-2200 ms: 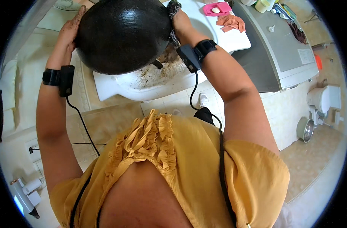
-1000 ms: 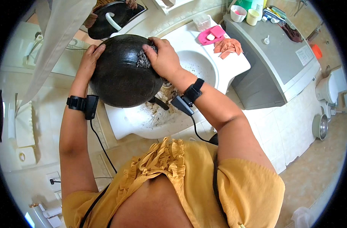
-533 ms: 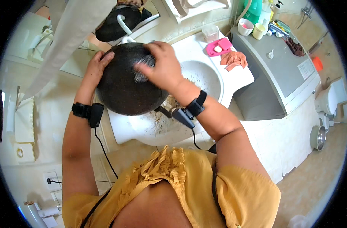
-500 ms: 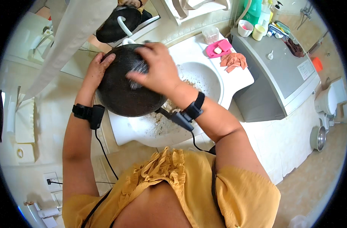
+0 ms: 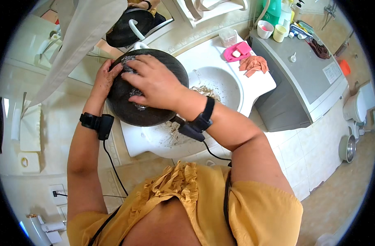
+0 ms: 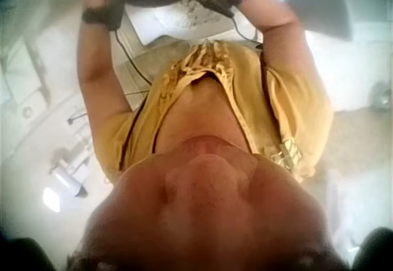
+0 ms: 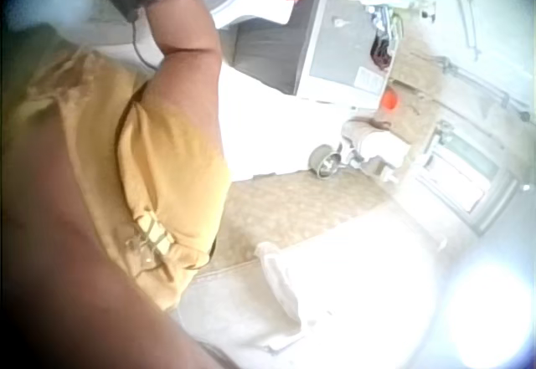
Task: The person scrubs the exterior and interior of a pan under running water in a sink using a scourer, turning and tilting the pan to reach different sections.
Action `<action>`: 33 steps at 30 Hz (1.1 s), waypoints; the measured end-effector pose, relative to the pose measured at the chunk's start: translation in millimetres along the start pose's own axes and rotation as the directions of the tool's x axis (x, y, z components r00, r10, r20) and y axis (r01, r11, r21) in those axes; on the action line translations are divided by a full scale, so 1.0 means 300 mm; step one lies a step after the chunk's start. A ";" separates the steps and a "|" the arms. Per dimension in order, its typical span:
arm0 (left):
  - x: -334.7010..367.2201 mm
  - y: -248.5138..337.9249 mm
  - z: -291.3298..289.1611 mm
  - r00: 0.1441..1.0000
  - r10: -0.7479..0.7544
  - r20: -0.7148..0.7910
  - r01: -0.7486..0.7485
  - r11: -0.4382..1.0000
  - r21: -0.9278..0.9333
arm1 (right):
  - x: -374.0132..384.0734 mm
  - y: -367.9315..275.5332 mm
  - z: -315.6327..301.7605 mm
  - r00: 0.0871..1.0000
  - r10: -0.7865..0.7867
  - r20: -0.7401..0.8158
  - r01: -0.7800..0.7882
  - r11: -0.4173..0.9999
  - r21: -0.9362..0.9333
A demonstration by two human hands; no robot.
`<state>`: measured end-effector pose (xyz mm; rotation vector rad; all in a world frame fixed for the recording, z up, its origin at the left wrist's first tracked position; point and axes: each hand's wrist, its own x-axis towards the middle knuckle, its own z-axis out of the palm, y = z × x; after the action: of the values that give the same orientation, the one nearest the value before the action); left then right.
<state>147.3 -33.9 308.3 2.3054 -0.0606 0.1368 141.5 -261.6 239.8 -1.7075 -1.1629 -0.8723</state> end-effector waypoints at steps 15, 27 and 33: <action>0.001 0.030 0.018 0.996 0.060 -0.058 -0.055 0.994 0.089 | -0.226 0.105 -0.053 0.941 0.314 -0.126 -0.299 0.946 0.126; -0.067 0.009 0.017 0.991 0.082 -0.102 -0.073 0.993 0.092 | -0.082 0.179 -0.058 0.890 0.453 -0.050 -0.427 0.867 0.257; -0.132 -0.008 -0.002 0.985 0.081 -0.151 -0.058 0.987 0.151 | -0.089 0.266 -0.018 0.649 0.710 0.274 -0.746 0.523 0.412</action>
<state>108.1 -31.7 302.2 2.4318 -0.0526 0.3688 208.0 -290.4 196.7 -1.5600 -0.5051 0.0419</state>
